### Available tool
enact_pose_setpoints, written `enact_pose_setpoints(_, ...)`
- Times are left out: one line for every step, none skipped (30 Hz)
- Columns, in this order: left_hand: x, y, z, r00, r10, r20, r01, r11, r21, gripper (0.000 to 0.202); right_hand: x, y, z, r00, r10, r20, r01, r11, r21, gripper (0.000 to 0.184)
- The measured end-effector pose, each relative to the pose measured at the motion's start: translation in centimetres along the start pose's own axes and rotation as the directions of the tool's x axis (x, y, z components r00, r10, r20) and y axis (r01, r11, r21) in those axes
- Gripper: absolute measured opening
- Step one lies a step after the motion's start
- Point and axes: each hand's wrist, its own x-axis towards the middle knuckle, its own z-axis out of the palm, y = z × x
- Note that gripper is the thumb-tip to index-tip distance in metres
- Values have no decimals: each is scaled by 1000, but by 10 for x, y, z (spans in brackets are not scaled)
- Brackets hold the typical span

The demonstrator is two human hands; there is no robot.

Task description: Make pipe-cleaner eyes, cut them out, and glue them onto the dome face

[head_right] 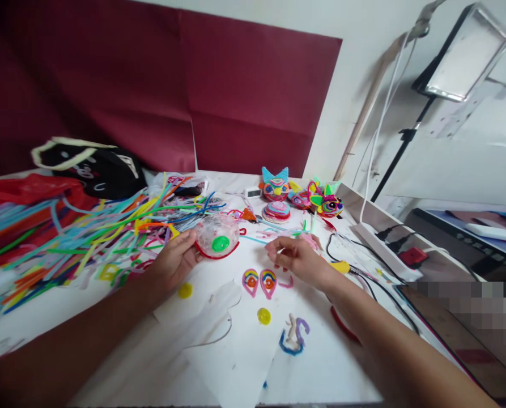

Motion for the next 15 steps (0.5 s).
enact_pose_setpoints(0,0,0,1000,2,1,-2,1000,4,25,-5,2,-1,1000,-4,14,5,1000,-15,33)
enact_pose_setpoints(0,-1,-1,1000,5,0,-5,1000,6,25,-9,5,-1,1000,-8,28,8,1000,-24,33)
enact_pose_setpoints(0,-1,-1,1000,9,-2,-9,1000,7,25,-13,7,-2,999,-14,39,15,999,-39,33)
enact_pose_setpoints(0,-1,-2,1000,11,-2,-11,1000,8,24,-17,11,-2,999,-22,45,25,997,-67,31)
enact_pose_setpoints(0,-2,-3,1000,13,-2,-13,1000,8,24,-21,14,-3,998,-29,50,34,994,-106,30)
enact_pose_setpoints(0,-3,-4,1000,14,-1,-14,1000,8,24,-25,17,-4,998,-35,54,42,987,-152,29)
enact_pose_setpoints(1,-3,-5,1000,13,1,-13,1000,7,24,-28,19,-4,997,-39,60,50,979,-198,29)
enact_pose_setpoints(1,-4,-6,1000,13,2,-13,1000,6,24,-31,21,-5,997,-40,65,55,970,-237,29)
enact_pose_setpoints(2,-4,-7,1000,13,3,-13,1000,3,24,-34,22,-5,997,-40,68,56,963,-263,30)
enact_pose_setpoints(2,-5,-8,1000,12,1,-12,1000,0,24,-37,21,-5,997,-36,65,52,960,-274,31)
enact_pose_setpoints(3,-5,-9,1000,10,-3,-10,1000,-4,24,-39,20,-6,998,-31,55,45,958,-282,32)
enact_pose_setpoints(3,-4,-9,1000,6,-9,-7,1000,-9,23,-42,18,-6,999,-26,37,36,955,-294,32)
enact_pose_setpoints(3,-4,-9,1000,2,-16,-2,1000,-14,23,-44,15,-7,1000,-22,18,27,951,-308,32)
enact_pose_setpoints(4,-3,-9,1000,-3,-22,3,1000,-20,23,-46,12,-8,1000,-26,-1,24,946,-322,32)
enact_pose_setpoints(4,-2,-9,1000,-10,-29,9,1000,-26,22,-47,9,-10,999,-34,-17,26,941,-336,32)
